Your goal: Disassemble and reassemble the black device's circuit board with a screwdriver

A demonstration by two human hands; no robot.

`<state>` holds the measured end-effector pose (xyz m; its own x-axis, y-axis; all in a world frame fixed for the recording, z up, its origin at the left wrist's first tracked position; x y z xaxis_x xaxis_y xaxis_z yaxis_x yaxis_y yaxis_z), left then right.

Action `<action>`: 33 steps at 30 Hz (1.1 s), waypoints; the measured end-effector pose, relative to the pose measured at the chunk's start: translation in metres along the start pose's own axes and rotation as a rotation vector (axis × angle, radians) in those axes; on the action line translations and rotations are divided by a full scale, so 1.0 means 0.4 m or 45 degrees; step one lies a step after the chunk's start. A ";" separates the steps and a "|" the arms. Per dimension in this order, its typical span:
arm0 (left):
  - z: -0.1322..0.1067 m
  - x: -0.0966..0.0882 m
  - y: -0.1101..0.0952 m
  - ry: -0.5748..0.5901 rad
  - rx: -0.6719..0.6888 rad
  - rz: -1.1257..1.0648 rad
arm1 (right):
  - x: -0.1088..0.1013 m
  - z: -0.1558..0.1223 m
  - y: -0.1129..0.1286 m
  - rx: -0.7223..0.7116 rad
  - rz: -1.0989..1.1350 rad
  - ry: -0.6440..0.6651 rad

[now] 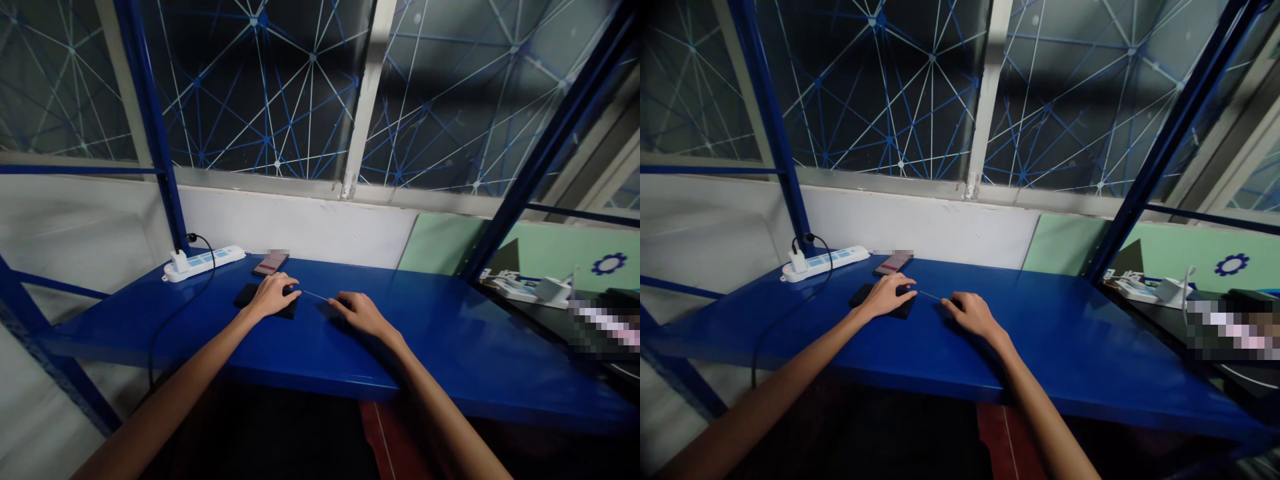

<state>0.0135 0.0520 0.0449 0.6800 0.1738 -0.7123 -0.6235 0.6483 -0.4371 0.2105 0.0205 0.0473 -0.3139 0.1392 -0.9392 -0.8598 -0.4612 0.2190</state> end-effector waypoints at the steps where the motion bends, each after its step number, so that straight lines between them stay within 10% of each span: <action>1: -0.001 0.004 -0.004 0.019 0.024 -0.024 | 0.001 0.000 0.000 -0.003 0.002 -0.003; 10: 0.000 0.010 -0.013 0.036 0.123 -0.081 | 0.000 -0.001 0.002 -0.012 -0.001 -0.006; 25: 0.003 -0.015 0.029 -0.051 -0.184 0.198 | 0.023 0.000 -0.038 0.117 -0.394 0.031; 33: 0.001 -0.020 0.015 0.226 -0.127 -0.158 | 0.025 0.000 -0.045 0.185 -0.641 0.071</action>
<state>0.0044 0.0547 0.0483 0.6808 -0.0419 -0.7312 -0.5802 0.5784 -0.5734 0.2231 0.0301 0.0339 0.1713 0.2638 -0.9493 -0.9468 -0.2224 -0.2327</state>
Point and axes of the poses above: each hand's wrist, its own z-axis towards the middle knuckle, its own x-axis out of the palm, y = z × x, the point moved 8 cm from there along z, towards the middle knuckle, and after that the axes turned 10 degrees about -z, right-handed, at the moved point
